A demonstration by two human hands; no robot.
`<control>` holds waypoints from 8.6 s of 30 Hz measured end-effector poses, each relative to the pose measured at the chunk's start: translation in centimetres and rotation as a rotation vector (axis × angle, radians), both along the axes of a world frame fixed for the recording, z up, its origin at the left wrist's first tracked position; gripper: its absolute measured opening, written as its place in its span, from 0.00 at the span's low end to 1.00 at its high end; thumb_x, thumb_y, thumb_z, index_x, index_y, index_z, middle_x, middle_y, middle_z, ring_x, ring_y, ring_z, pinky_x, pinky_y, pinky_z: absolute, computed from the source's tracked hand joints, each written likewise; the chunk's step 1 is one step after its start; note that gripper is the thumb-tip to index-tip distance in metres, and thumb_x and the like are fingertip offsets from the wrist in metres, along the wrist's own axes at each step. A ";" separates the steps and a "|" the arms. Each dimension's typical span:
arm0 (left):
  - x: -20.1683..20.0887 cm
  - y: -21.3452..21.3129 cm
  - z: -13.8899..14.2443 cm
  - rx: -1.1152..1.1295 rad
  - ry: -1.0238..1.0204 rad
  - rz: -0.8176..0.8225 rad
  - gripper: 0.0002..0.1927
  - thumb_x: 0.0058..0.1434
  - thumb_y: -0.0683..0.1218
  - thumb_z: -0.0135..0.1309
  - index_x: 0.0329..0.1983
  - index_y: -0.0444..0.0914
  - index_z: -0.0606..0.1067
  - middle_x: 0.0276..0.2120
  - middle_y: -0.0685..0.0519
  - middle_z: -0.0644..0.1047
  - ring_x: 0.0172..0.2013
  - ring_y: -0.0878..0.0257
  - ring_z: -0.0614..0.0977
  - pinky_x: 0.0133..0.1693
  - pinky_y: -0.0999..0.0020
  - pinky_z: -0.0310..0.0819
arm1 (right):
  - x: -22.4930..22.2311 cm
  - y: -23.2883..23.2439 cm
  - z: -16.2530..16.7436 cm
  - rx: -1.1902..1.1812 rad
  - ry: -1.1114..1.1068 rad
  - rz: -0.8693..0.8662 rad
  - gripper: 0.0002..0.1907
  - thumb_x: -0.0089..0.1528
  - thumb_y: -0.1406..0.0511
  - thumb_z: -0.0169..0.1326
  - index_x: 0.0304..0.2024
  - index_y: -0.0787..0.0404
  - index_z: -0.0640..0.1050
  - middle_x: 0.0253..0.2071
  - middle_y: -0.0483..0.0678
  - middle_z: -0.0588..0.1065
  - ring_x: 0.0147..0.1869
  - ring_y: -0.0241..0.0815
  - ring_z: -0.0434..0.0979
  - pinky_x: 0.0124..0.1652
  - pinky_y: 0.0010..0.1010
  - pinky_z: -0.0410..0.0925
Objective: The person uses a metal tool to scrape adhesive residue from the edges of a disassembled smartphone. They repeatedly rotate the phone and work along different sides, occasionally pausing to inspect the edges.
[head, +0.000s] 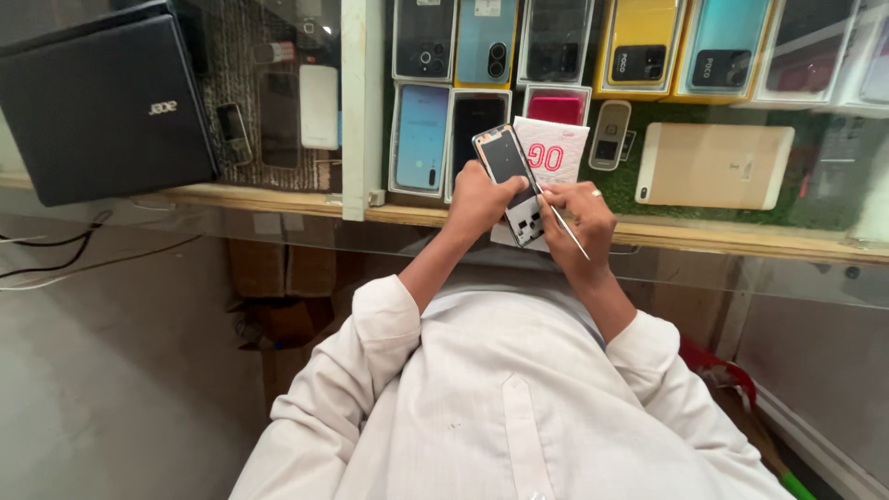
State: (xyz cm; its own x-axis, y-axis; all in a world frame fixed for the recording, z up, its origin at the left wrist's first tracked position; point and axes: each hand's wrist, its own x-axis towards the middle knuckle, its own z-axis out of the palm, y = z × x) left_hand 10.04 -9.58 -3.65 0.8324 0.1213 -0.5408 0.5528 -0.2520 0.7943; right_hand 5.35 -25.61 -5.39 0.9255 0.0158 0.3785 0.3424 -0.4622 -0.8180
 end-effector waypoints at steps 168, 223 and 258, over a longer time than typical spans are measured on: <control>-12.2 0.5 24.2 -1.101 0.503 -0.162 0.32 0.62 0.46 0.58 0.66 0.30 0.64 0.48 0.51 0.74 0.49 0.64 0.76 0.52 0.70 0.70 | -8.8 -7.3 14.8 1.086 0.225 0.073 0.32 0.81 0.52 0.43 0.34 0.71 0.77 0.22 0.54 0.72 0.22 0.38 0.70 0.27 0.29 0.64; -3.9 -0.3 0.6 -0.127 0.191 -0.084 0.15 0.57 0.45 0.51 0.36 0.27 0.79 0.27 0.45 0.83 0.24 0.57 0.88 0.21 0.64 0.81 | -1.5 -3.1 -2.0 0.259 0.502 -0.083 0.06 0.65 0.71 0.64 0.40 0.68 0.81 0.35 0.46 0.80 0.36 0.30 0.77 0.37 0.22 0.71; -3.0 -0.6 -1.0 -0.142 0.042 0.027 0.11 0.58 0.43 0.61 0.36 0.28 0.81 0.26 0.46 0.84 0.22 0.61 0.87 0.17 0.69 0.81 | -7.3 -4.1 -1.2 -0.019 0.120 -0.039 0.07 0.63 0.74 0.66 0.42 0.67 0.80 0.42 0.55 0.80 0.43 0.47 0.84 0.44 0.31 0.75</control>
State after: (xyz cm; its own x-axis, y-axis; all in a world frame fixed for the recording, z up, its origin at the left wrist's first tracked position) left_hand 7.04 -10.16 -4.66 0.8060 0.0626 -0.5886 0.5915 -0.1232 0.7968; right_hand -1.92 -29.74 -6.61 0.9641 -0.0154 0.2651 0.2240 -0.4891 -0.8430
